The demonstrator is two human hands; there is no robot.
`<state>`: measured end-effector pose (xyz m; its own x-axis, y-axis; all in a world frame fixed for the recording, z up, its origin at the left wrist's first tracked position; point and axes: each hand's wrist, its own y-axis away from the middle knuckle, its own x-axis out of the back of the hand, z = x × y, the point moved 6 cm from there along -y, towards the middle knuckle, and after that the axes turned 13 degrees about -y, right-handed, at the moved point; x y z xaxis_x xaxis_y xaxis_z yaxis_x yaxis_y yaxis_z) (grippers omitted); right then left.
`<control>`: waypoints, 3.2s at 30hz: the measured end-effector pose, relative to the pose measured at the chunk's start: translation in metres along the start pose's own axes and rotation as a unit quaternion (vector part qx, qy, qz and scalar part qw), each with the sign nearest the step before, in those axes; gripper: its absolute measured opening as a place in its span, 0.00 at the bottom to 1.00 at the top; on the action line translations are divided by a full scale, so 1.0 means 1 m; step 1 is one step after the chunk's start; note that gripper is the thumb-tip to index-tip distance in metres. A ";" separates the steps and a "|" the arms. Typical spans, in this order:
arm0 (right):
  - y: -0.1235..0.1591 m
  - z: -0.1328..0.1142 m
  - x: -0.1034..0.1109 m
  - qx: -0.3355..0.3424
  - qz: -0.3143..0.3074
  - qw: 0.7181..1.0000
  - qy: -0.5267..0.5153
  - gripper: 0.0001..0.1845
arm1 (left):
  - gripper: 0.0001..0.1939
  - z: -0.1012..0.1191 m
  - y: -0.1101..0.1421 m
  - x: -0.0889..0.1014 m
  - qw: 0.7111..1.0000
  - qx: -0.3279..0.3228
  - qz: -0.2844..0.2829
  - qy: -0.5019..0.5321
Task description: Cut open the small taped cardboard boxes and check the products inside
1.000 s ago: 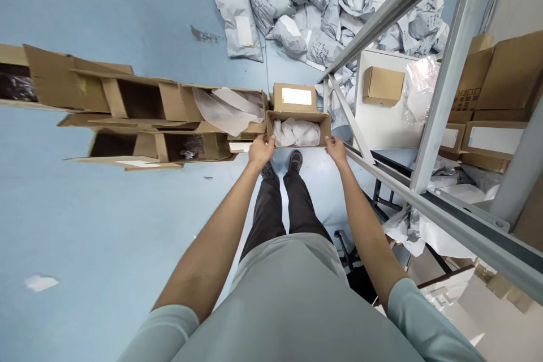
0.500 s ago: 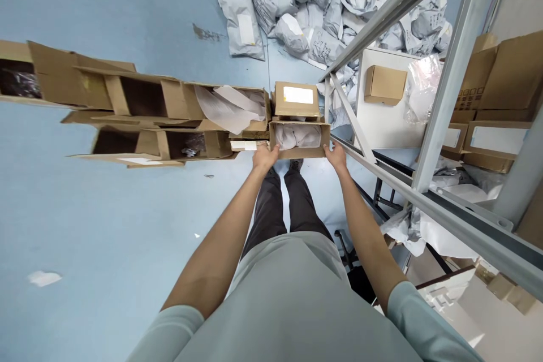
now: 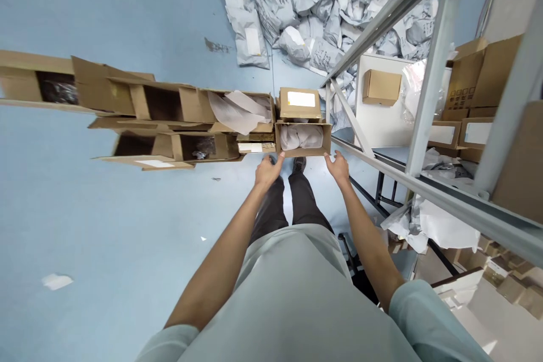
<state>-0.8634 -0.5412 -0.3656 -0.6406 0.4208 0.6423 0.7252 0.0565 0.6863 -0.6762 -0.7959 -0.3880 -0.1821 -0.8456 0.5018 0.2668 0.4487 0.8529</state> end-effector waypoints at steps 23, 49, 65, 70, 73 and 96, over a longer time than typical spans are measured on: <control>0.527 0.137 -0.054 -0.047 0.241 0.840 -0.484 0.25 | 0.12 -0.070 0.345 -0.053 0.823 -0.475 -0.307 -0.061; 0.999 0.457 -0.236 -0.009 0.584 0.434 -0.686 0.38 | 0.28 -0.396 0.796 -0.450 0.374 -0.579 -0.600 -0.405; 1.134 0.743 -0.219 -0.026 0.620 0.404 -0.671 0.30 | 0.23 -0.453 0.968 -0.733 0.319 -0.565 -0.635 -0.419; 1.216 0.857 -0.189 -0.082 0.646 0.418 -0.633 0.28 | 0.17 -0.451 1.061 -0.846 0.353 -0.584 -0.626 -0.378; 1.247 0.924 -0.188 -0.115 0.662 0.408 -0.618 0.27 | 0.13 -0.448 1.099 -0.897 0.370 -0.590 -0.613 -0.372; 1.122 1.499 0.021 -0.363 0.436 0.698 -0.436 0.64 | 0.33 -0.386 1.208 -1.152 0.634 -0.618 -0.388 -0.256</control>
<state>0.3150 0.8881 -0.0943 0.5923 0.4179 0.6889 0.2211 -0.9065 0.3598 0.2215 0.6089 0.0090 -0.9111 -0.3271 0.2510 0.3896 -0.8821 0.2647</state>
